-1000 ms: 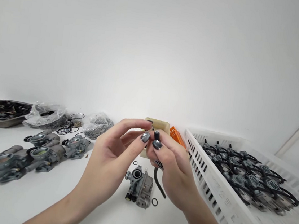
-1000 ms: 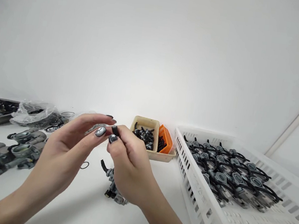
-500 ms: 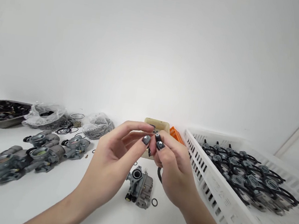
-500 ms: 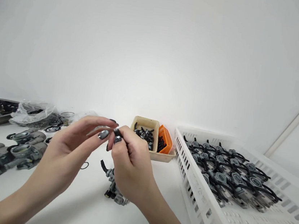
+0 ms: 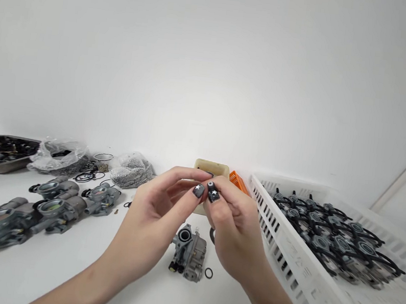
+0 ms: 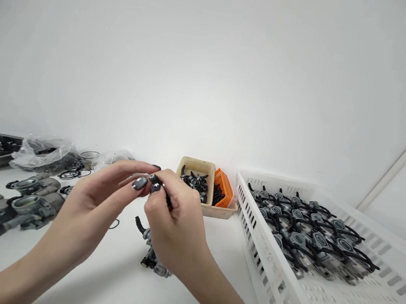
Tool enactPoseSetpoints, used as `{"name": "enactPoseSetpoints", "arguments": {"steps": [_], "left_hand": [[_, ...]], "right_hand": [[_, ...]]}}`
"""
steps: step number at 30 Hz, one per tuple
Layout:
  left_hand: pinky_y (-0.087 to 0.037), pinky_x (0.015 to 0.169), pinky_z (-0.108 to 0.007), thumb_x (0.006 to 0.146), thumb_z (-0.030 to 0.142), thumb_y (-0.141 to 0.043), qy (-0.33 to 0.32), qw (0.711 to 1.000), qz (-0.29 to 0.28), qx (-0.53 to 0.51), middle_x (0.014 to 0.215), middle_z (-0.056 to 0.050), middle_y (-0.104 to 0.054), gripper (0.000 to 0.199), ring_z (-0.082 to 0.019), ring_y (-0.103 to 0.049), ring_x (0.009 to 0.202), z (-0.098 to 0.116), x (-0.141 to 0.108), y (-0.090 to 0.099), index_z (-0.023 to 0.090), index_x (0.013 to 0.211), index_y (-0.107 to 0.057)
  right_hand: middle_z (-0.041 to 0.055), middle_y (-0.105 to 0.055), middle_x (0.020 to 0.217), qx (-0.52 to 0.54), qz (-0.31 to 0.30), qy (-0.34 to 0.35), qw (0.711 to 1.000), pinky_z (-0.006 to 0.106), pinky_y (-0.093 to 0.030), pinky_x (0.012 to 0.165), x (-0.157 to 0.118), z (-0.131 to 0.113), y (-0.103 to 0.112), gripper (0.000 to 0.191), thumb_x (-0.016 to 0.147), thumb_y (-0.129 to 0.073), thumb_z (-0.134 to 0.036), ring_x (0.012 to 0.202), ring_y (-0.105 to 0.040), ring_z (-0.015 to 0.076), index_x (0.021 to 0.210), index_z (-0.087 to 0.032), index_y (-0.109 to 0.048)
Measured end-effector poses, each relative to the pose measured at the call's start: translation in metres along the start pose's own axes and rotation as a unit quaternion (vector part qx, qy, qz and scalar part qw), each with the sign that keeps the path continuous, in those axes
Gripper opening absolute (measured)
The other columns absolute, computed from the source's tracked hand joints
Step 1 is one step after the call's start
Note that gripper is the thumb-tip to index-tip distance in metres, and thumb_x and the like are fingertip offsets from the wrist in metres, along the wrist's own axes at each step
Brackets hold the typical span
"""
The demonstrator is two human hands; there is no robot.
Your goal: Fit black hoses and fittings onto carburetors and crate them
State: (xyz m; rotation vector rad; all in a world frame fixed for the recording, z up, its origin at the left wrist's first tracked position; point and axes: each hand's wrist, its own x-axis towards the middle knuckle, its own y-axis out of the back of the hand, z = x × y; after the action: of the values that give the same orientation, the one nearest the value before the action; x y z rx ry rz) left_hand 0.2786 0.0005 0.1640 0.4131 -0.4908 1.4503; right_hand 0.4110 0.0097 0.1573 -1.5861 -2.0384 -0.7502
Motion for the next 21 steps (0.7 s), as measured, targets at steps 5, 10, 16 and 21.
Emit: {"name": "enactPoseSetpoints", "arguments": {"steps": [5, 10, 16, 21], "left_hand": [[-0.054, 0.072, -0.018, 0.084, 0.034, -0.067, 0.001, 1.000, -0.013, -0.015, 0.099, -0.001, -0.071, 0.014, -0.015, -0.066, 0.091, -0.002, -0.001, -0.002, 0.029, 0.097, -0.072], [-0.053, 0.077, -0.018, 0.084, 0.032, -0.067, 0.018, 0.998, -0.022, -0.063, 0.106, -0.002, -0.070, 0.014, -0.014, -0.065, 0.095, -0.007, -0.002, -0.003, 0.029, 0.098, -0.071], [-0.052, 0.073, -0.020, 0.083, 0.031, -0.068, 0.053, 0.990, -0.035, -0.124, 0.095, -0.001, -0.071, 0.015, -0.014, -0.065, 0.083, -0.011, -0.001, -0.003, 0.030, 0.098, -0.069], [-0.052, 0.067, -0.021, 0.081, 0.030, -0.070, 0.087, 0.982, -0.035, -0.164, 0.080, -0.001, -0.068, 0.017, -0.013, -0.063, 0.071, -0.013, 0.000, -0.003, 0.027, 0.098, -0.068]], "right_hand": [[-0.0069, -0.034, 0.056, 0.002, -0.001, 0.011, 1.000, 0.022, -0.022, 0.042, 0.001, 0.000, 0.000, 0.023, 0.087, -0.037, -0.008, 0.049, -0.027, 0.0077, 0.075, -0.021, -0.052], [-0.0067, -0.034, 0.056, 0.003, -0.005, 0.013, 1.000, 0.022, -0.022, 0.042, 0.001, -0.002, 0.000, 0.022, 0.088, -0.037, -0.010, 0.048, -0.026, 0.0081, 0.079, -0.021, -0.053], [-0.0045, -0.043, 0.061, -0.020, 0.007, 0.027, 0.999, 0.023, -0.028, 0.046, 0.001, -0.002, 0.000, 0.019, 0.086, -0.041, -0.011, 0.051, -0.032, 0.0088, 0.075, -0.021, -0.052], [-0.0016, -0.053, 0.069, -0.025, 0.000, 0.020, 0.999, 0.025, -0.037, 0.054, 0.001, -0.001, 0.000, 0.020, 0.087, -0.040, -0.012, 0.060, -0.045, 0.0116, 0.080, -0.022, -0.057]]}}
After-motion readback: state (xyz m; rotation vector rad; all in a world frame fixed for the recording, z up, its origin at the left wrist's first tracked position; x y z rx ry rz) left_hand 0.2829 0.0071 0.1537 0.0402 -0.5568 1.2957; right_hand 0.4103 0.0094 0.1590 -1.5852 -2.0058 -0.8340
